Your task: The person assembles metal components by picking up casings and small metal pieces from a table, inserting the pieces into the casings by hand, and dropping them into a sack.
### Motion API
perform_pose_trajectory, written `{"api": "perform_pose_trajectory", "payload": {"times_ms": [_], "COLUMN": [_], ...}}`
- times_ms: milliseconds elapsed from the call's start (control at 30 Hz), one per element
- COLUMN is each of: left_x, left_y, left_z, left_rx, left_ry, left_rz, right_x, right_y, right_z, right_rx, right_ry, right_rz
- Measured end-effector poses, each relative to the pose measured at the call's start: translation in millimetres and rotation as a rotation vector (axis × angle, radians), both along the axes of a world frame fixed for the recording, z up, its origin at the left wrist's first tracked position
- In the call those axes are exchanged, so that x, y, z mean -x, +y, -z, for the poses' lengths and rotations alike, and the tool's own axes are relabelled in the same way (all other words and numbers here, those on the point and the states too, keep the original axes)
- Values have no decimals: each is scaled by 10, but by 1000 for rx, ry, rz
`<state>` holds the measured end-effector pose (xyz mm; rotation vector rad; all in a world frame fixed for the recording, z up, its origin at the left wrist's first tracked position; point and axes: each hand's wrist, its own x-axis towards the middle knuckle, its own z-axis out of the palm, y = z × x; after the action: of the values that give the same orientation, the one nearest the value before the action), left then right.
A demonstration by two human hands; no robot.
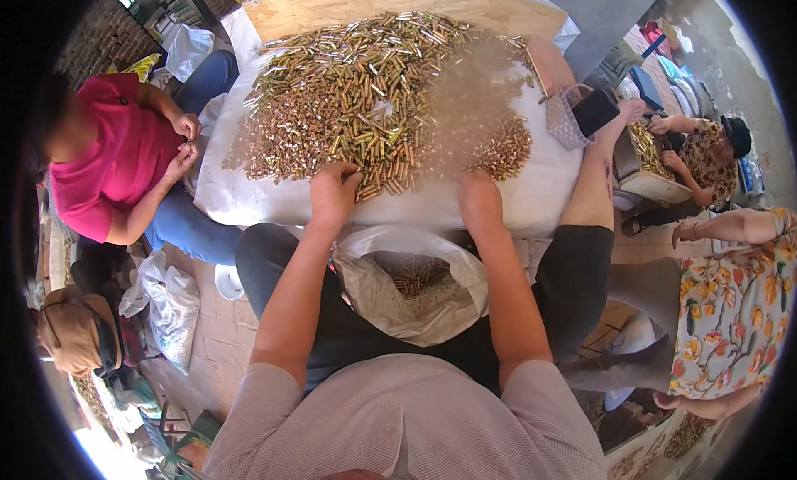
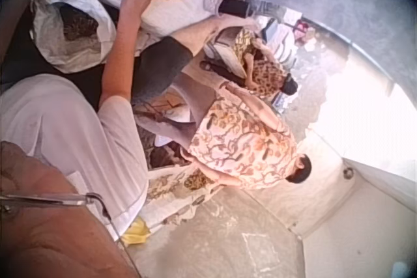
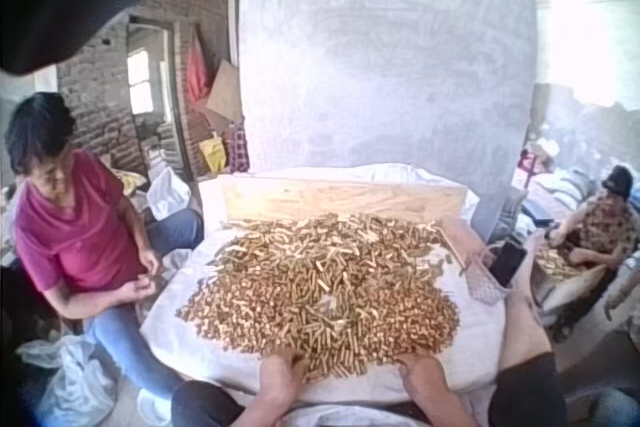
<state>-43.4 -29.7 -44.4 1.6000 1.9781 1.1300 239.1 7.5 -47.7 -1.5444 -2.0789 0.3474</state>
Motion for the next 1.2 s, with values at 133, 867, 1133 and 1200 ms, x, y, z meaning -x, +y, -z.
{"api": "perform_pose_trajectory", "payload": {"times_ms": [133, 867, 1133, 1200], "left_x": [-35, -275, -240, -252], "left_y": [-35, -52, -66, -71], "left_z": [-58, -113, -249, -262], "left_rx": [-25, 112, 257, 229], "left_ry": [-130, -688, -1061, -1201], "left_rz": [67, 362, 367, 348], "right_x": [15, 14, -9, 73], "right_y": [0, -78, -58, -98], "right_z": [-11, -146, -29, -74], "right_rx": [13, 87, 106, 225], "right_ry": [-17, -244, 73, 313], "right_rz": [-4, -150, -190, -181]}}
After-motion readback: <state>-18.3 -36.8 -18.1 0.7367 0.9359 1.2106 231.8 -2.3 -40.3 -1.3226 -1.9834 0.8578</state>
